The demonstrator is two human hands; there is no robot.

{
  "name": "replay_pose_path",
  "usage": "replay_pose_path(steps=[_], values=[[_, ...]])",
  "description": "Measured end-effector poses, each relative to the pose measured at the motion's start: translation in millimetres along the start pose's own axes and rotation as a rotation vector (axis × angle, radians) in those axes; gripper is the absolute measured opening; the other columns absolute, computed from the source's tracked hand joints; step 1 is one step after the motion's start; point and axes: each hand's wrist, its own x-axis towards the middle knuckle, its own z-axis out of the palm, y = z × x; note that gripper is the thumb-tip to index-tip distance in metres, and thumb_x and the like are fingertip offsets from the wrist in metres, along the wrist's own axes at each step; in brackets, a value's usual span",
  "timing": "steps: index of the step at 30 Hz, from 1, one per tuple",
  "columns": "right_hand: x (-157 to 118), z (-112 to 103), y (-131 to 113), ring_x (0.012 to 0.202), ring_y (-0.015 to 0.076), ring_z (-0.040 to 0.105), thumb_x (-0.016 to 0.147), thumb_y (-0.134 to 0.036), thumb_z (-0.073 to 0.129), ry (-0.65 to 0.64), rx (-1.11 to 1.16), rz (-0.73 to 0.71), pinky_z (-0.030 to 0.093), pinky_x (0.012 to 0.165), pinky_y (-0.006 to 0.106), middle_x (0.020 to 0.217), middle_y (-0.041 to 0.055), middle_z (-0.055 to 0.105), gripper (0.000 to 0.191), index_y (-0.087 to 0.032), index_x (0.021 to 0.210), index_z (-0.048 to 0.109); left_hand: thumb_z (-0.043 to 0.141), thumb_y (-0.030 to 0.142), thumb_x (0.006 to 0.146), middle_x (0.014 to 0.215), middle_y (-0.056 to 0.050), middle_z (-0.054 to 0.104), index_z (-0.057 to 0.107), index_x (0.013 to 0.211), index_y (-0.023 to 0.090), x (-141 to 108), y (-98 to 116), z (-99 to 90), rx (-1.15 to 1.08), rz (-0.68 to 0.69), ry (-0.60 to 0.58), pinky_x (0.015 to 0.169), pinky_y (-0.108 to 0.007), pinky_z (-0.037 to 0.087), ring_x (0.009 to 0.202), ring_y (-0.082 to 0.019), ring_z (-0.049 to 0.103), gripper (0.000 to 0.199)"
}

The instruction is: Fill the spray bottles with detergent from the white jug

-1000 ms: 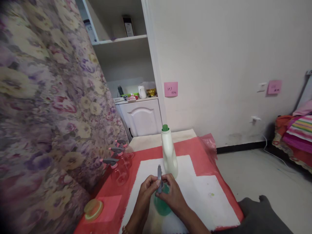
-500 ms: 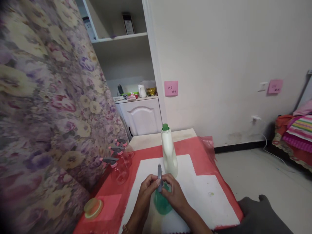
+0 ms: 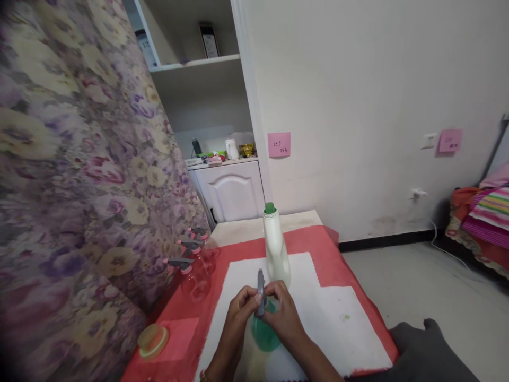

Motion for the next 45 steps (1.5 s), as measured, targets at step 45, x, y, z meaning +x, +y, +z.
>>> replay_pose_path(steps=[45], values=[[-35.1,-0.7,43.3,0.118,0.0333,0.052,0.057,-0.021,0.076,-0.044,-0.08,0.138,0.039,0.101,0.05,0.121,0.0094,0.058,0.071,-0.022,0.123,0.051,0.051,0.052,0.087,0.099,-0.005,0.07,0.067,0.104,0.019,-8.9,-5.1,-12.9,0.163,0.015,0.036,0.09,-0.034,0.046,0.098,-0.024,0.062,0.041]])
